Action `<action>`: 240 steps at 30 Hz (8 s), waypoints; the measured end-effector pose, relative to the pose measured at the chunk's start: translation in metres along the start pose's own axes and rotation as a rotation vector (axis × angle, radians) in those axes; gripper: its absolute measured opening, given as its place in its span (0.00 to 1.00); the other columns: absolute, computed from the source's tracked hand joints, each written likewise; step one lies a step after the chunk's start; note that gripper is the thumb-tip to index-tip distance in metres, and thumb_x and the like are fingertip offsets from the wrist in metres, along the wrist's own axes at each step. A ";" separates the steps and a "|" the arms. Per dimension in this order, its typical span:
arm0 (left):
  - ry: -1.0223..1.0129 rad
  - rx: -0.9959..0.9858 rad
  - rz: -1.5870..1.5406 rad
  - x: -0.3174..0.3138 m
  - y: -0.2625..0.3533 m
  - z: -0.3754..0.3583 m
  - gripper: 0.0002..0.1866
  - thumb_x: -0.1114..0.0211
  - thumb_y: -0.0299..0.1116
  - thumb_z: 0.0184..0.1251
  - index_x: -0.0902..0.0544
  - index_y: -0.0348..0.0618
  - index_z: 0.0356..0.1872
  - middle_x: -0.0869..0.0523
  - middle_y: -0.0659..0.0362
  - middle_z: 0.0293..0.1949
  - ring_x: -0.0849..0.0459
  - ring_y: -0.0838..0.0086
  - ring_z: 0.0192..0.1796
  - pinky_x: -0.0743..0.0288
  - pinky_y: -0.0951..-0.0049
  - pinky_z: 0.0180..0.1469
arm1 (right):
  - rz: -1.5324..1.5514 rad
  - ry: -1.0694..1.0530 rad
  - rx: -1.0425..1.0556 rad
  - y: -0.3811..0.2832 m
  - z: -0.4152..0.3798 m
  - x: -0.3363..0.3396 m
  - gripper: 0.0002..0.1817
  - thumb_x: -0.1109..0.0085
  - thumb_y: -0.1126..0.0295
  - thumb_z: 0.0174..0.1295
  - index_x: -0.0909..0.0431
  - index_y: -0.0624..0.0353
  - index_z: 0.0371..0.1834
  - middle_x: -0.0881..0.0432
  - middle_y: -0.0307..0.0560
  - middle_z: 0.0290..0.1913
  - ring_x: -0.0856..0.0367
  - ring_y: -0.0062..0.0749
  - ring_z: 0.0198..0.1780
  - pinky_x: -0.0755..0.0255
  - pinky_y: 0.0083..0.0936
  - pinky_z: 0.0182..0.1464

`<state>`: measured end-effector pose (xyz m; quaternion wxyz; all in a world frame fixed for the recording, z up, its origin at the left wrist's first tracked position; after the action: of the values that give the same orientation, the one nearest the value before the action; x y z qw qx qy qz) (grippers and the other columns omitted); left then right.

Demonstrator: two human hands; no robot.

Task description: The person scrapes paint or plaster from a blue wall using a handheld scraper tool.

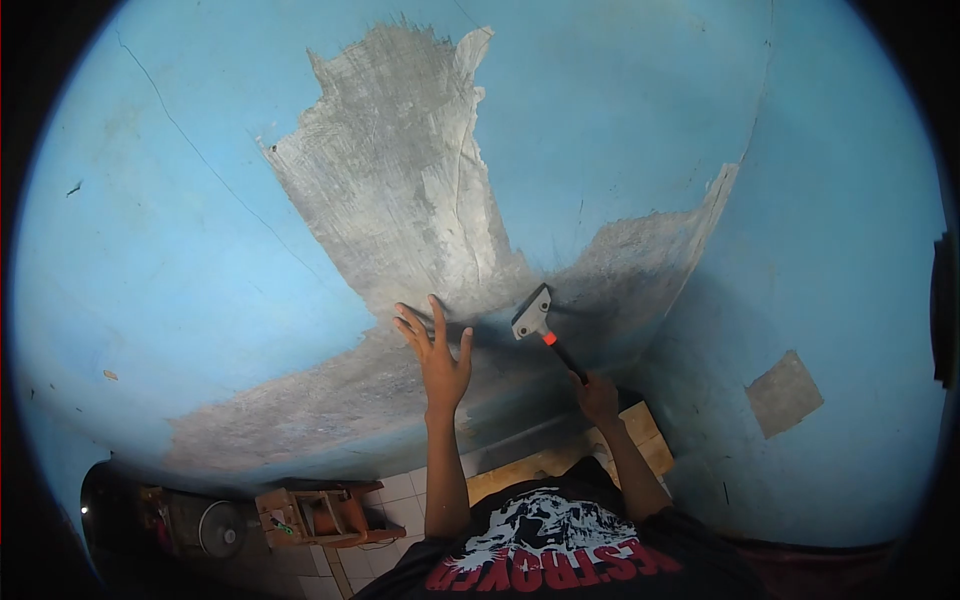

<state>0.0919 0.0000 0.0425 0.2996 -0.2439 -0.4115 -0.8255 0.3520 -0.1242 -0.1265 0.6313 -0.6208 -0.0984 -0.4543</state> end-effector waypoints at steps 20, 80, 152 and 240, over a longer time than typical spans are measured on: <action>-0.021 0.019 0.009 0.000 0.000 -0.001 0.41 0.34 0.45 0.76 0.46 0.63 0.85 0.71 0.42 0.85 0.72 0.31 0.83 0.53 0.30 0.77 | 0.168 0.057 0.095 -0.052 0.030 0.015 0.29 0.40 0.42 0.72 0.19 0.60 0.29 0.21 0.59 0.20 0.17 0.64 0.30 0.27 0.50 0.29; 0.097 -0.068 0.109 0.036 -0.002 0.026 0.40 0.36 0.46 0.77 0.44 0.60 0.84 0.69 0.36 0.84 0.70 0.32 0.83 0.66 0.28 0.78 | 0.443 0.143 0.214 -0.099 -0.035 0.046 0.28 0.46 0.71 0.78 0.34 0.53 0.80 0.27 0.46 0.26 0.26 0.27 0.25 0.27 0.25 0.34; 0.243 -0.192 0.395 -0.026 -0.085 0.029 0.42 0.38 0.63 0.73 0.33 0.47 0.80 0.69 0.30 0.82 0.80 0.32 0.82 0.85 0.24 0.73 | 0.258 0.170 0.129 -0.136 -0.027 0.077 0.27 0.44 0.72 0.77 0.32 0.56 0.79 0.16 0.59 0.36 0.16 0.34 0.30 0.24 0.24 0.38; 0.217 -0.255 0.431 -0.024 -0.084 0.028 0.46 0.39 0.64 0.74 0.43 0.50 0.84 0.74 0.33 0.82 0.83 0.35 0.82 0.89 0.26 0.72 | 0.287 0.220 0.207 -0.151 -0.034 0.096 0.27 0.44 0.74 0.76 0.31 0.59 0.78 0.25 0.56 0.25 0.30 0.29 0.22 0.30 0.25 0.29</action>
<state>0.0543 0.0705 -0.0024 0.4775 -0.2719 -0.2083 -0.8091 0.2867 -0.1698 0.0373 0.7570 -0.5071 0.0144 -0.4120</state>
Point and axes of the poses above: each hand's wrist, its own z-axis towards the middle knuckle, its own x-axis out of the back of the hand, y = z × x, the point moved 4 cm from there along z, towards the middle knuckle
